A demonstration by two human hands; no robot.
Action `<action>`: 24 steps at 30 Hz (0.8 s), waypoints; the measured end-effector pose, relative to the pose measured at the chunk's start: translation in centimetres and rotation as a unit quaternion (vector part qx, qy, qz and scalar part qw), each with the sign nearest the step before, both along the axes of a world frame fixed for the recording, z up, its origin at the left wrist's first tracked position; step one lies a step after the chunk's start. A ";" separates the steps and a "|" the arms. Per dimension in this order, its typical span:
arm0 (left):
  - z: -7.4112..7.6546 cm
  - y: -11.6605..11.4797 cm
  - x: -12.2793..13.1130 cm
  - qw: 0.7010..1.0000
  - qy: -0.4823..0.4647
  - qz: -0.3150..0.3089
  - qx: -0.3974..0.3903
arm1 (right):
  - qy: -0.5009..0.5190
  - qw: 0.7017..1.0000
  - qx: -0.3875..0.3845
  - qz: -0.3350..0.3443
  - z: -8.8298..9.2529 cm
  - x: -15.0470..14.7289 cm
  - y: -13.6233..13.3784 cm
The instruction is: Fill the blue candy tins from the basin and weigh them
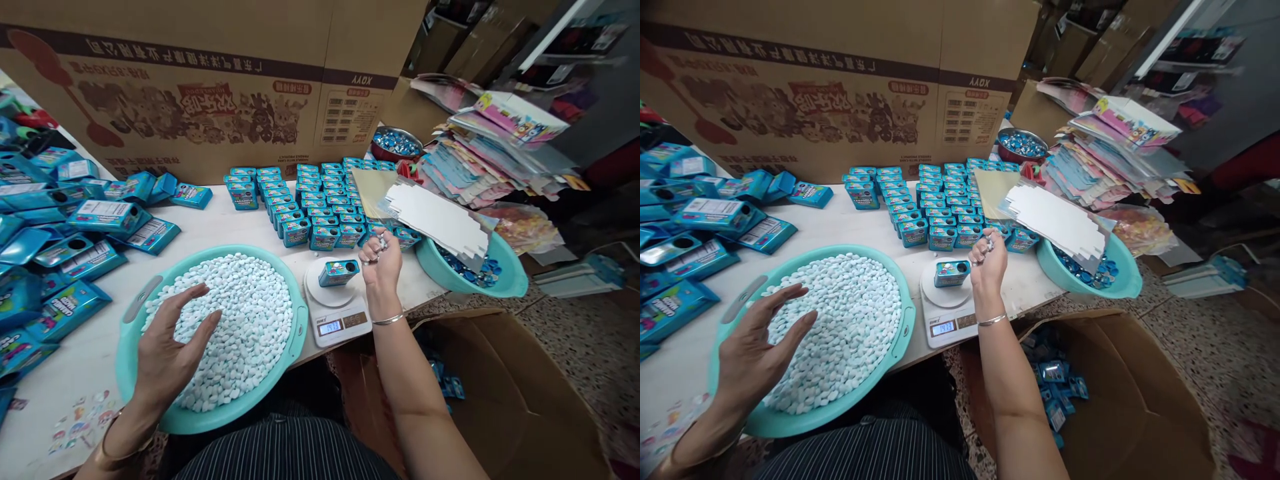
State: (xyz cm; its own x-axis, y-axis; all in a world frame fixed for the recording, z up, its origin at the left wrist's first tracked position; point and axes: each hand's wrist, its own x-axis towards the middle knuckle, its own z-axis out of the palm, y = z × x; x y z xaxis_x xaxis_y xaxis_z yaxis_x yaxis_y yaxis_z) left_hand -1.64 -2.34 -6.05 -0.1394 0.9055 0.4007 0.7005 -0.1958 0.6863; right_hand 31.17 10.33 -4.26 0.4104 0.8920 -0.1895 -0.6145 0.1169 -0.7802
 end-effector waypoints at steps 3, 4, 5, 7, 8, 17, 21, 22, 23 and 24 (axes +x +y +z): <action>0.2 0.2 0.3 1.000 0.022 -0.006 0.005 | -0.043 0.999 0.007 -0.019 -0.5 -0.7 0.0; 0.3 0.3 0.3 1.000 0.027 -0.006 0.006 | -0.056 0.998 0.011 -0.024 -0.6 -0.9 0.0; 0.3 0.3 0.4 1.000 0.029 -0.006 0.005 | -0.068 0.997 0.016 -0.028 -0.6 -1.1 0.0; 0.3 0.2 0.4 1.000 0.028 -0.005 0.000 | -0.090 0.995 0.027 -0.034 -0.7 -1.3 -0.1; 0.3 0.2 0.4 1.000 0.024 -0.005 -0.005 | -0.098 0.994 0.031 -0.035 -0.7 -1.4 -0.2; 3.0 7.9 2.6 0.979 -0.021 -0.172 -0.111 | -0.113 0.992 0.036 -0.042 -1.2 -1.5 -0.1; 3.0 15.2 7.6 0.917 0.196 -0.321 -0.134 | -0.075 0.996 0.025 -0.037 -1.0 -1.5 -0.1; 2.5 16.6 9.2 0.882 0.285 -0.348 -0.137 | -0.054 0.998 0.016 -0.035 -0.9 -1.4 -0.2; 1.8 17.8 10.8 0.842 0.368 -0.372 -0.134 | -0.029 0.999 0.005 -0.033 -0.7 -1.3 -0.2; 1.1 18.8 12.3 0.822 0.392 -0.390 -0.132 | -0.001 1.000 -0.006 -0.031 -0.5 -1.0 -0.3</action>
State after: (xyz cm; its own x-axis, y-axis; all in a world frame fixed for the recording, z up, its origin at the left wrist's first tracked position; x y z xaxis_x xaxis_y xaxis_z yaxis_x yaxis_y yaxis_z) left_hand 10.64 16.45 -4.98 0.7331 0.6666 -0.1349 0.6798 -0.7126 0.1735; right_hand 30.17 10.03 -4.73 0.4650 0.8628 -0.1984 -0.6046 0.1458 -0.7831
